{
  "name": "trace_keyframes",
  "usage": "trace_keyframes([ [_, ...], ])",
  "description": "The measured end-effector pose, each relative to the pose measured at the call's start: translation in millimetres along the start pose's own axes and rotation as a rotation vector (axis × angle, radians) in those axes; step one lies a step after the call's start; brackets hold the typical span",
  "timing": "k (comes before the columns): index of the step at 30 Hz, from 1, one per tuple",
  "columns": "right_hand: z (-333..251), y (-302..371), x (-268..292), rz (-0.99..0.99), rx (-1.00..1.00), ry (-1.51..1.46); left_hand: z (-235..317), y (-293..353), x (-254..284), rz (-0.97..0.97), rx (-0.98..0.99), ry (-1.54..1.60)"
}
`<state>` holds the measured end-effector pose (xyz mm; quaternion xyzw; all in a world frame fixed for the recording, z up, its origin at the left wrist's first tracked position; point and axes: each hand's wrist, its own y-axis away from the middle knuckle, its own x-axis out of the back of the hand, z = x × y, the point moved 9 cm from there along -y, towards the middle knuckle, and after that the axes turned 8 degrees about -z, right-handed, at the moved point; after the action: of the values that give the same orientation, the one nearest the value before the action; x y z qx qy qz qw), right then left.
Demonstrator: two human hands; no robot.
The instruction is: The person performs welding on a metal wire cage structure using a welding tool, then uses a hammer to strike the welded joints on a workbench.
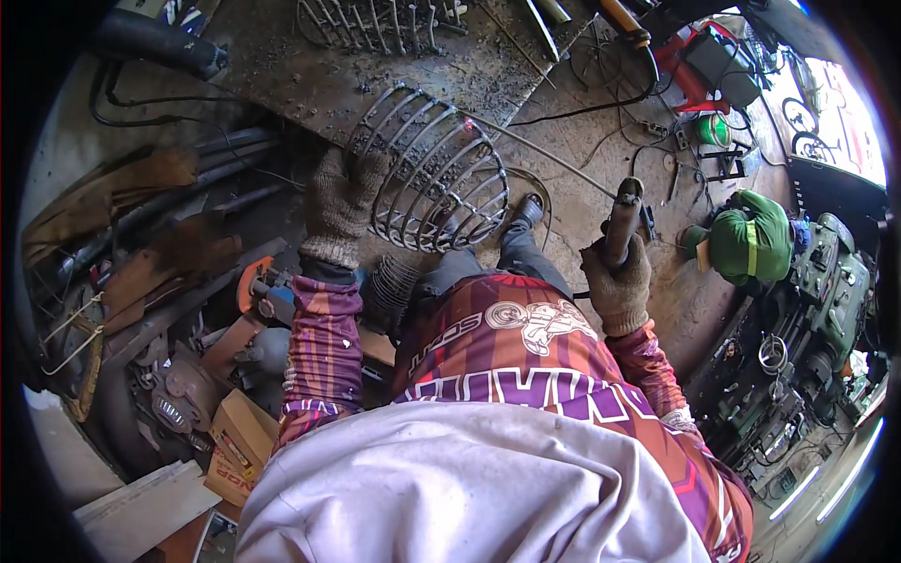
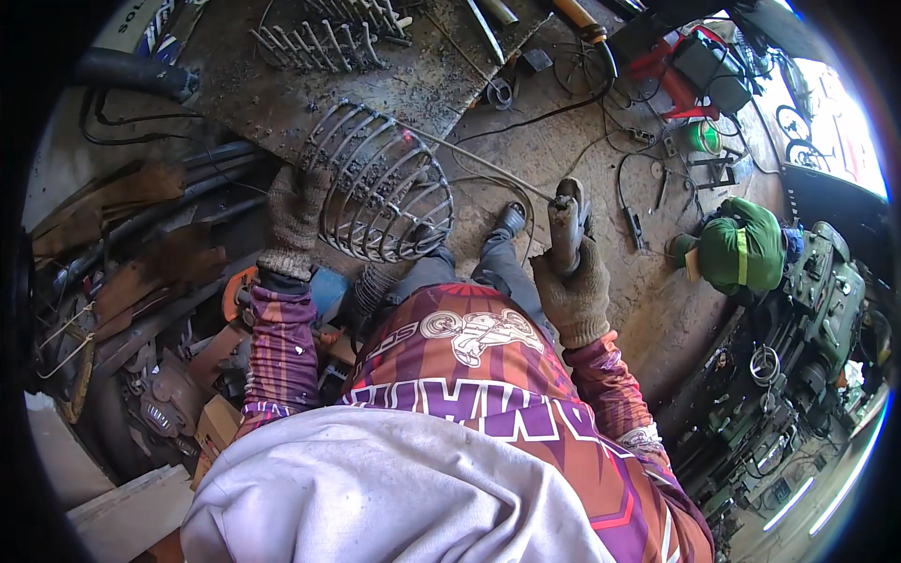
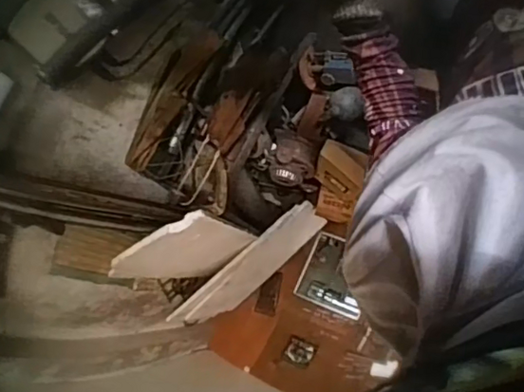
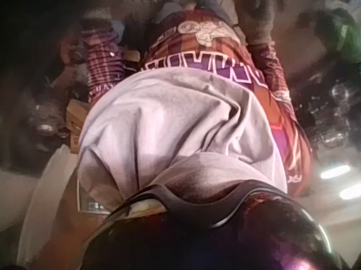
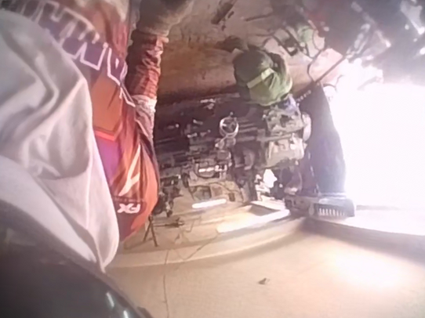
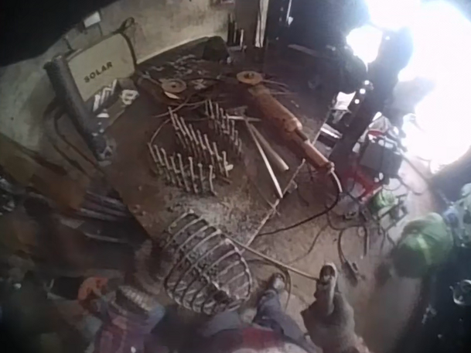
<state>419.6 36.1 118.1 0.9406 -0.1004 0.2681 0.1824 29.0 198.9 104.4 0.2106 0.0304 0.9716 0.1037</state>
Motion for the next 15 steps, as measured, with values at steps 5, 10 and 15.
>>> trace_keyframes([
  [5, -2, -2, -5, -0.034, 0.044, 0.027, 9, 1, 1, 0.017, -0.035, 0.032],
  [10, 0, -4, -6, -0.023, 0.058, 0.070, 0, 1, -3, -0.050, 0.048, 0.029],
  [15, -4, -3, -6, -0.001, 0.080, 0.079, 5, 1, -4, -0.056, 0.067, 0.041],
])
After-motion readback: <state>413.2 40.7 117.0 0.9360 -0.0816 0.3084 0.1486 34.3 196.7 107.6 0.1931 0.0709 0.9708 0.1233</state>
